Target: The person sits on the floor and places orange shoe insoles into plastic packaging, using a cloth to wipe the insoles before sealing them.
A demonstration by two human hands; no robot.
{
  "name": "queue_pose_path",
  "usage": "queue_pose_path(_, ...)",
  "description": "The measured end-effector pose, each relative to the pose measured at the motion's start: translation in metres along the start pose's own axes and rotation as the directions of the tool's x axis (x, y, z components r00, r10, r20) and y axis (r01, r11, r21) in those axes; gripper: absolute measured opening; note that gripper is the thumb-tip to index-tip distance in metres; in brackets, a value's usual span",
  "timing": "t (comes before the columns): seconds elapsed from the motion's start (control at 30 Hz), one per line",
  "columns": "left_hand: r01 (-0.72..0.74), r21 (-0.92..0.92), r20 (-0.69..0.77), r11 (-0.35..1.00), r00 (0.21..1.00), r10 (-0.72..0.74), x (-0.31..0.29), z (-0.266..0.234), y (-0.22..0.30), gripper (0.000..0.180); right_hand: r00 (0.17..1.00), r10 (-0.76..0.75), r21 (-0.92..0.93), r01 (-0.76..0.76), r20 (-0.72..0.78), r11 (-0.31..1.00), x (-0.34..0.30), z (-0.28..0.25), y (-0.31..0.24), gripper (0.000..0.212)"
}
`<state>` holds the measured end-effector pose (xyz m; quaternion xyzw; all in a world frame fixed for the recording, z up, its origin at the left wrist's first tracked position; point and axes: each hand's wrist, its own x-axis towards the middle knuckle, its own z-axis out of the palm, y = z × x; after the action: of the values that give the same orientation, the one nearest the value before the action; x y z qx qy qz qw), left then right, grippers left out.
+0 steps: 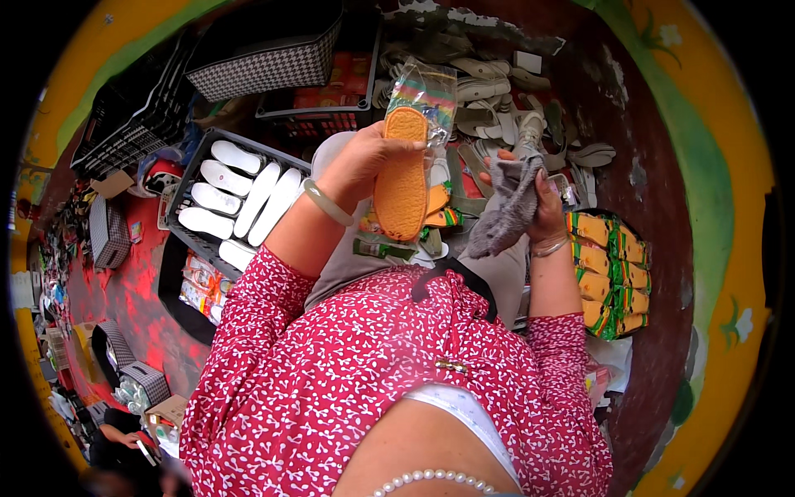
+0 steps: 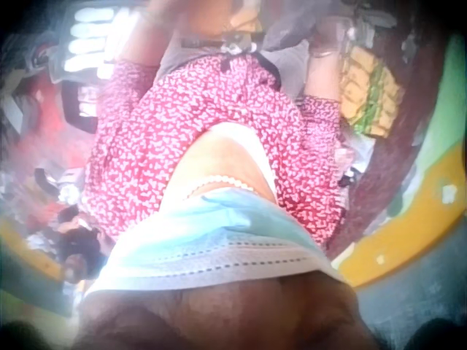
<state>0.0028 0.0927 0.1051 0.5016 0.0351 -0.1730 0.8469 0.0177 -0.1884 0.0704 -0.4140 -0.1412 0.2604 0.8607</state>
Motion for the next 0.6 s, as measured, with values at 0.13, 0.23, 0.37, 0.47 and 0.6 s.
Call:
queue_pose_path(0.13, -0.04, 0.038, -0.006, 0.998, 0.999, 0.04, 0.003, 0.008, -0.007, 0.023, 0.959, -0.269, 0.277, 0.285, -0.095, 0.918, 0.008, 0.014, 0.015, 0.069)
queue_pose_path(0.23, -0.044, 0.093, 0.031, 0.995, 0.999, 0.042, 0.005, 0.006, -0.013, 0.024, 0.91, -0.296, 0.056, 0.325, -0.292, 0.944, 0.015, -0.026, 0.021, 0.054)
queue_pose_path(0.37, -0.044, 0.097, 0.032, 0.994, 0.999, 0.041, 0.0, 0.009, -0.017, 0.024, 0.881, -0.454, 0.261, 0.473, -0.134, 0.841, 0.012, -0.001, -0.004, 0.052)
queue_pose_path(0.47, -0.042, 0.113, 0.074, 0.993, 0.997, 0.033, 0.003, 0.013, -0.013, 0.024, 0.923, -0.378, 0.286, 0.384, -0.078, 0.878, 0.022, 0.003, -0.01, 0.052)
queue_pose_path(0.6, -0.035, 0.162, 0.065, 0.986, 0.998, 0.025, -0.008, 0.021, -0.015, 0.024, 0.765, -0.58, -0.077, 0.584, -0.281, 0.808, 0.01, 0.036, -0.041, 0.046)
